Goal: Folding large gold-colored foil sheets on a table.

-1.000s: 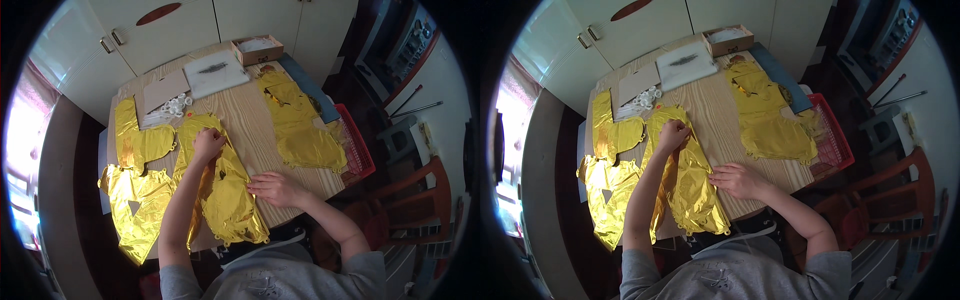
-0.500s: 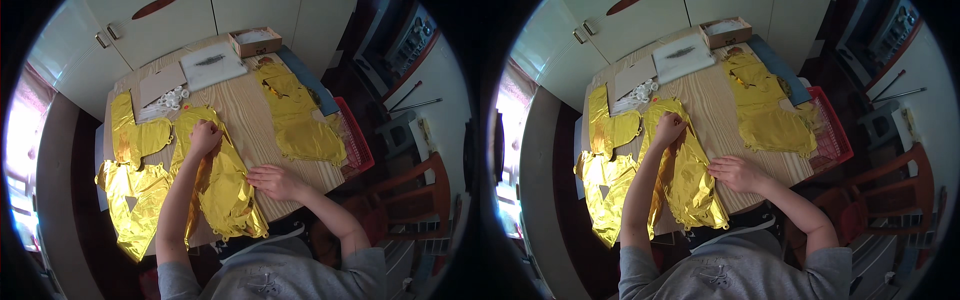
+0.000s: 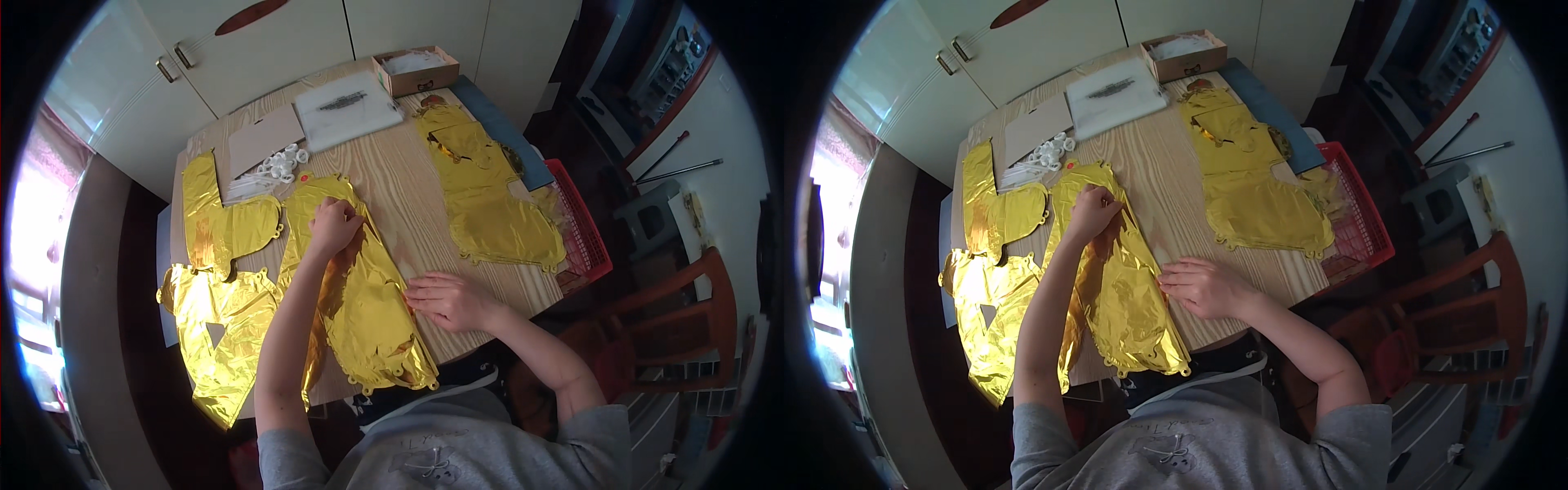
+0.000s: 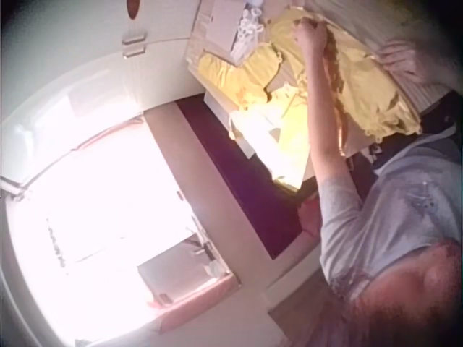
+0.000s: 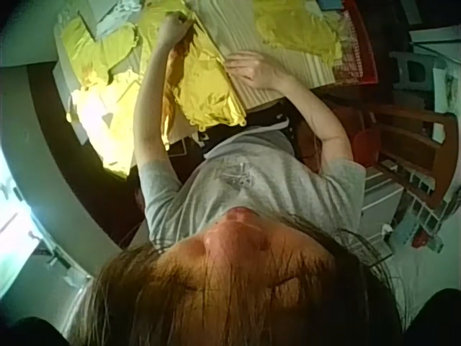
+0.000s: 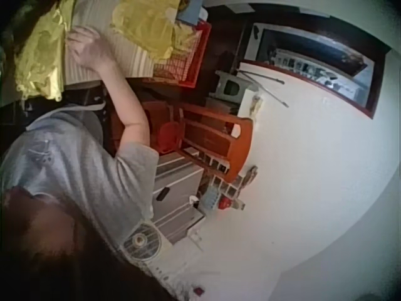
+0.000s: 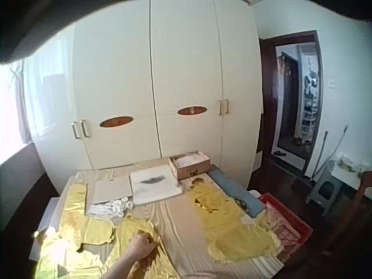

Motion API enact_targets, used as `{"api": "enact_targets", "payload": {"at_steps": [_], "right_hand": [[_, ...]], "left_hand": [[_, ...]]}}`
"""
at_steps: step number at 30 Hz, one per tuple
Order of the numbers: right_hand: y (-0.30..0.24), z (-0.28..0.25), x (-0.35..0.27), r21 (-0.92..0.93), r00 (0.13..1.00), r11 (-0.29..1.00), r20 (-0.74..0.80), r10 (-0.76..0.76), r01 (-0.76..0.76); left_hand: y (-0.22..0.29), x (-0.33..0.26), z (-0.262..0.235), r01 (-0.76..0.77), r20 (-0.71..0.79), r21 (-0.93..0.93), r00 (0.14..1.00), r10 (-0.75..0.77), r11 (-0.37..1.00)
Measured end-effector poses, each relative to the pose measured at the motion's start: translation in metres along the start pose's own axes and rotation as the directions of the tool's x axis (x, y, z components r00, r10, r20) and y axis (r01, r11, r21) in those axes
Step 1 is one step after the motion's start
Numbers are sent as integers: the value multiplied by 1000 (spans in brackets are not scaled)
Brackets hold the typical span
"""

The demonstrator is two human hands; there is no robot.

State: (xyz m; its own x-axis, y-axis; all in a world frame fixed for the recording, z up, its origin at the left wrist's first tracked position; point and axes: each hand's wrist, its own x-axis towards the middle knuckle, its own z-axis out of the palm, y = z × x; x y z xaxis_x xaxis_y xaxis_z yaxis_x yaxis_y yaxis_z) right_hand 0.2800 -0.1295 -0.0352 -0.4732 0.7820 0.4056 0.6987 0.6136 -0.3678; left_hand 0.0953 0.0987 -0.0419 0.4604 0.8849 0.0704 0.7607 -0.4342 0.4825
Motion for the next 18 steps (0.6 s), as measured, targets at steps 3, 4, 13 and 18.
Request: {"api": "enact_targets", "payload": {"at_steps": [3,4,13,18], "right_hand": [[0,1,0,15,1000,1000,-20,-2,2],[0,1,0,20,1000,1000,-29,-3,4],[0,1,0,23,1000,1000,-31,4,-4],[1,1,0,27,1000,1000,-18,-6,7]], "left_hand": [[4,-1,0,7,-3,8,1000,-7,1000],[3,0,0,17,16,-16,1000,-17,1000],[17,-15,-5,-66,-169,102,982,82,993],[42,-78,-20,-498,6,168,863,504,851]]}}
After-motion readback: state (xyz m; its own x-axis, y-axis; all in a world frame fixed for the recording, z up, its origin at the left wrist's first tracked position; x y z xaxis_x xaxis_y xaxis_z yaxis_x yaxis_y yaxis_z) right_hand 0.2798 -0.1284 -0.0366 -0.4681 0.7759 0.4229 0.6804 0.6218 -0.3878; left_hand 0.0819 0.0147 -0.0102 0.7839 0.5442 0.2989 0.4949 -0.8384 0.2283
